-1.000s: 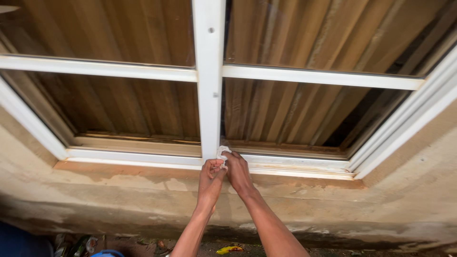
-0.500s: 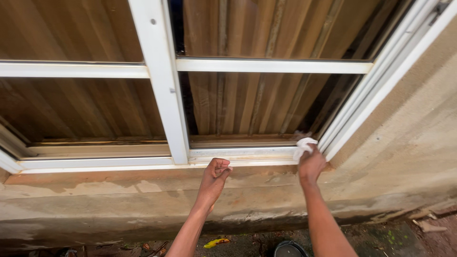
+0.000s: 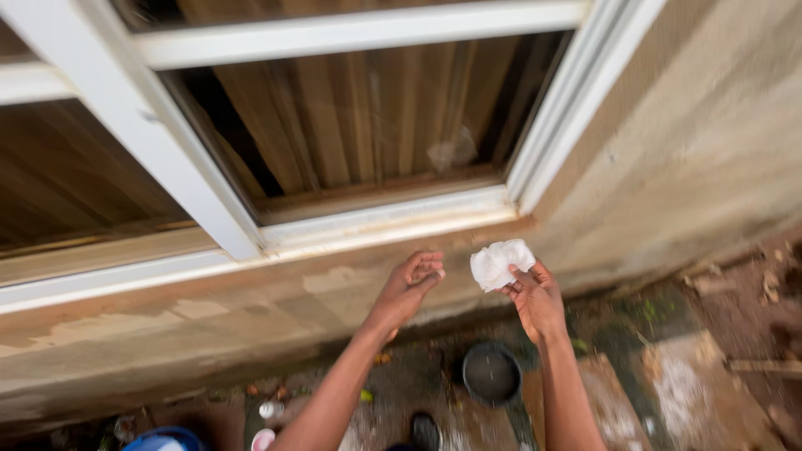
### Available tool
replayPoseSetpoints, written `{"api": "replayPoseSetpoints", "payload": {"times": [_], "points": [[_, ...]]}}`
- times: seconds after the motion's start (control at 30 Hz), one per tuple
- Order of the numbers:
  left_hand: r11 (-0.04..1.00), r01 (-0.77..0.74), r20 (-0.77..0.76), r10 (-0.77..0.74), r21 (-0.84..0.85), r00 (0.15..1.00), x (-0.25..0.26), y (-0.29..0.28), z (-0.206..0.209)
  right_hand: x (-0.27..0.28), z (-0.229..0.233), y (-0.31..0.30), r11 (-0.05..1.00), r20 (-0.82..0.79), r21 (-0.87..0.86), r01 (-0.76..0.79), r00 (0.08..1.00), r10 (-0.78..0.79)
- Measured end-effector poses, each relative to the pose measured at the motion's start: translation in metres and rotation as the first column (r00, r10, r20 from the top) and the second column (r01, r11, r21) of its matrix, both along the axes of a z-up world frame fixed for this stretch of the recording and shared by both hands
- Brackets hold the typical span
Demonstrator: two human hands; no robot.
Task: The person wipes the white window frame and the glass with a white cloth, rinsing the cloth in a bucket of water. They then spray the glass with a cleaning solution from a bottle.
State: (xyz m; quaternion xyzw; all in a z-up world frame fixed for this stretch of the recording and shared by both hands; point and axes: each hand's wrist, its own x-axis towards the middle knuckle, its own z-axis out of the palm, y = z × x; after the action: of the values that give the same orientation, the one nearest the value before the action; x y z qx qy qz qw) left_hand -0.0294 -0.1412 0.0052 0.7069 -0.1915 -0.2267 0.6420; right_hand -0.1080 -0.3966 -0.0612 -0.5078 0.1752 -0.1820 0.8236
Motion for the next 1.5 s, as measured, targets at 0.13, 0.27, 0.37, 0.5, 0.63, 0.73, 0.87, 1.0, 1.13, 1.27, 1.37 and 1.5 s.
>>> {"api": "replayPoseSetpoints", "payload": {"times": [0.13, 0.27, 0.37, 0.5, 0.63, 0.73, 0.87, 1.0, 1.13, 1.27, 1.37, 1.5], "points": [[0.996, 0.061, -0.152, -0.051, 0.064, 0.987, -0.021, -0.002, -0.058, -0.066, -0.11, -0.023, 0.954, -0.329, -0.301, 0.002, 0.938, -0.106], [0.961, 0.092, -0.305, -0.009, 0.26, 0.952, -0.045, 0.006, -0.108, -0.123, -0.187, -0.043, 0.906, -0.628, -0.418, -0.066, 0.742, -0.235], [0.957, 0.036, -0.362, 0.074, 0.288, 0.929, -0.062, 0.02, -0.148, -0.143, -0.23, -0.051, 0.915, -0.674, -0.391, -0.105, 0.709, -0.207], [0.959, -0.003, -0.402, 0.121, 0.282, 0.908, -0.072, 0.042, -0.195, -0.146, -0.273, -0.035, 0.919, -0.75, -0.28, -0.278, 0.661, -0.029], [0.938, -0.108, -0.426, 0.249, 0.328, 0.87, -0.076, 0.072, -0.221, -0.133, -0.291, 0.001, 0.934, -0.654, -0.125, -0.334, 0.736, 0.176], [0.924, -0.222, -0.44, 0.348, 0.313, 0.828, -0.077, 0.099, -0.232, -0.103, -0.292, 0.039, 0.81, -0.769, -0.098, -0.578, 0.56, 0.307], [0.882, -0.385, -0.422, 0.469, 0.273, 0.776, -0.098, 0.14, -0.237, -0.07, -0.291, 0.086, 0.614, -0.719, -0.011, -0.789, 0.433, 0.544], [0.797, -0.536, -0.429, 0.603, 0.278, 0.673, -0.133, 0.185, -0.236, -0.031, -0.289, 0.123, 0.426, -0.717, -0.012, -0.905, 0.305, 0.627], [0.674, -0.684, -0.444, 0.722, 0.28, 0.53, -0.182, 0.228, -0.252, 0.001, -0.277, 0.153, 0.249, -0.743, -0.057, -0.967, 0.208, 0.636], [0.57, -0.785, -0.539, 0.751, 0.241, 0.38, -0.224, 0.265, -0.284, 0.026, -0.252, 0.186, 0.187, -0.739, -0.121, -0.975, 0.214, 0.639], [0.529, -0.824, -0.589, 0.738, 0.204, 0.328, -0.247, 0.294, -0.303, 0.026, -0.237, 0.221, 0.204, -0.721, -0.15, -0.967, 0.248, 0.647], [0.535, -0.813, -0.565, 0.754, 0.231, 0.335, -0.263, 0.342, -0.298, 0.002, -0.234, 0.283, 0.211, -0.729, -0.143, -0.967, 0.247, 0.639]]}}
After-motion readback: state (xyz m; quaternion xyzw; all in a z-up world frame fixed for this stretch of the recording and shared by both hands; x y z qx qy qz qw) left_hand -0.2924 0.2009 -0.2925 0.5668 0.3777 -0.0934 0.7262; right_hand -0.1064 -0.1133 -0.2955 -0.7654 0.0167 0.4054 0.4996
